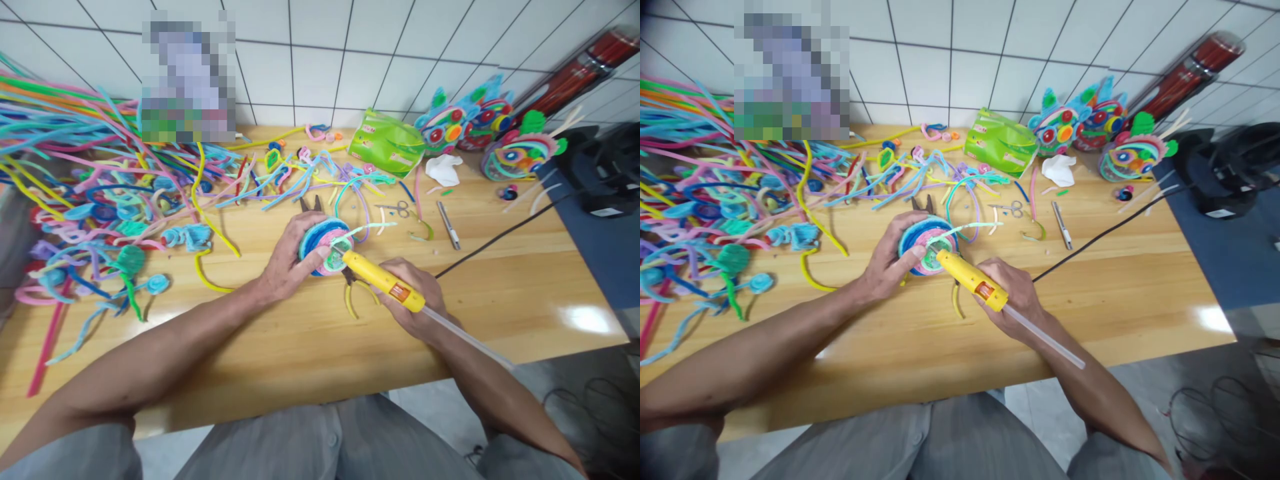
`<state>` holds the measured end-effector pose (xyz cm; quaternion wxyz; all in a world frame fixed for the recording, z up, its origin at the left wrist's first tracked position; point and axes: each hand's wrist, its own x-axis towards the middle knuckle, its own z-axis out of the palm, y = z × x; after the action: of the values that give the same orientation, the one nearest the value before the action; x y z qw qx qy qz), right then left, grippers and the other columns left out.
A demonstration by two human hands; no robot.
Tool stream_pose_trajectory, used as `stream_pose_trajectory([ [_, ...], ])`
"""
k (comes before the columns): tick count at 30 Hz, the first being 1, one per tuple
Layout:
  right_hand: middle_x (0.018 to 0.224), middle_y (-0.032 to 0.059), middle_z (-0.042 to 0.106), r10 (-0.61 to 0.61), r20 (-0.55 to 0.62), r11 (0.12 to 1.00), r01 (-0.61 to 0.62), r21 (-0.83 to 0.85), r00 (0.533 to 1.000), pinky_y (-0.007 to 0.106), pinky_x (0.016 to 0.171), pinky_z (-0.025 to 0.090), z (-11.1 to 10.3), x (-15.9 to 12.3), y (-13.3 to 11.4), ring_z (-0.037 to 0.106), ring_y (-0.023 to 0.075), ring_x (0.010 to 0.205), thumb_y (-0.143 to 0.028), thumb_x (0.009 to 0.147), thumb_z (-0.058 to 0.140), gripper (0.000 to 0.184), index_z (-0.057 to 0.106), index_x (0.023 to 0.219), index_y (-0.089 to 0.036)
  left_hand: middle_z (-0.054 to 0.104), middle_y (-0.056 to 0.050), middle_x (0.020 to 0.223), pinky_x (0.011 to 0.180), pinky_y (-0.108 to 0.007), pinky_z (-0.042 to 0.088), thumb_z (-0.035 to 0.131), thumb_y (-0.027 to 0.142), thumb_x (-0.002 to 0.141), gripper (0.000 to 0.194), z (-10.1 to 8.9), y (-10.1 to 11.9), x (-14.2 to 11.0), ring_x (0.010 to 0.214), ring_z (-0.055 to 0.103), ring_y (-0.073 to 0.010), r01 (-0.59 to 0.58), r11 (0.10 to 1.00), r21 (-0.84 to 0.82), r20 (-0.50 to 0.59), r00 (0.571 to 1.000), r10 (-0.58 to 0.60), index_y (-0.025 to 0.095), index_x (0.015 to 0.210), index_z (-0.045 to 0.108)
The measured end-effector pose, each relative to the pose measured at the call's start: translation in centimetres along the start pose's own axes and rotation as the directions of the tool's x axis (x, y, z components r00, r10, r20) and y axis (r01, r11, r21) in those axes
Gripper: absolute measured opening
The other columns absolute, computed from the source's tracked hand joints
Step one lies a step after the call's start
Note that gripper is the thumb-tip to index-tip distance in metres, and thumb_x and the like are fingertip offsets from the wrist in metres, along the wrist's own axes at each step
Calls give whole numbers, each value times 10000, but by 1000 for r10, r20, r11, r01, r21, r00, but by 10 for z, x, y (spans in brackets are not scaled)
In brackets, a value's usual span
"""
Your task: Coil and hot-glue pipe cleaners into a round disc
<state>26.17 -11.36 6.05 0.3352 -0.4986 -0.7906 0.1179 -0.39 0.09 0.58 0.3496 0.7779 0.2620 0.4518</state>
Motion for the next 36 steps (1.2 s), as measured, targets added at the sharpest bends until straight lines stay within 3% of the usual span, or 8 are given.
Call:
stream_pose_trajectory([
  [13, 1005, 29, 803, 29, -29, 999, -29, -18, 999, 342, 704, 618, 2, -5, 7, 796, 236, 832, -228, 963, 715, 240, 657, 1179, -313, 633, -151, 1510, 1226, -557, 534, 616, 492, 1107, 492, 0, 0, -1, 1443, 614, -309, 18, 1000, -9, 0, 1000, -18, 275, 1541, 541],
  [22, 957, 23, 784, 14, -83, 999, -17, -43, 996, 328, 633, 570, 6, -9, 13, 759, 224, 759, -274, 999, 695, 144, 662, 1134, -308, 621, -148, 1511, 1222, -554, 536, 614, 481, 1110, 484, 0, 0, 0, 1438, 614, -307, 13, 1000, -11, 3, 1000, -13, 283, 1545, 533],
  [36, 979, 31, 780, 55, -62, 998, -58, -34, 997, 324, 656, 562, 5, -10, 15, 745, 214, 782, -287, 1003, 706, 137, 675, 1137, -293, 618, -142, 1515, 1228, -540, 526, 627, 467, 1107, 487, 0, 0, -1, 1441, 614, -306, 8, 1000, -29, -2, 1000, -8, 278, 1546, 536],
])
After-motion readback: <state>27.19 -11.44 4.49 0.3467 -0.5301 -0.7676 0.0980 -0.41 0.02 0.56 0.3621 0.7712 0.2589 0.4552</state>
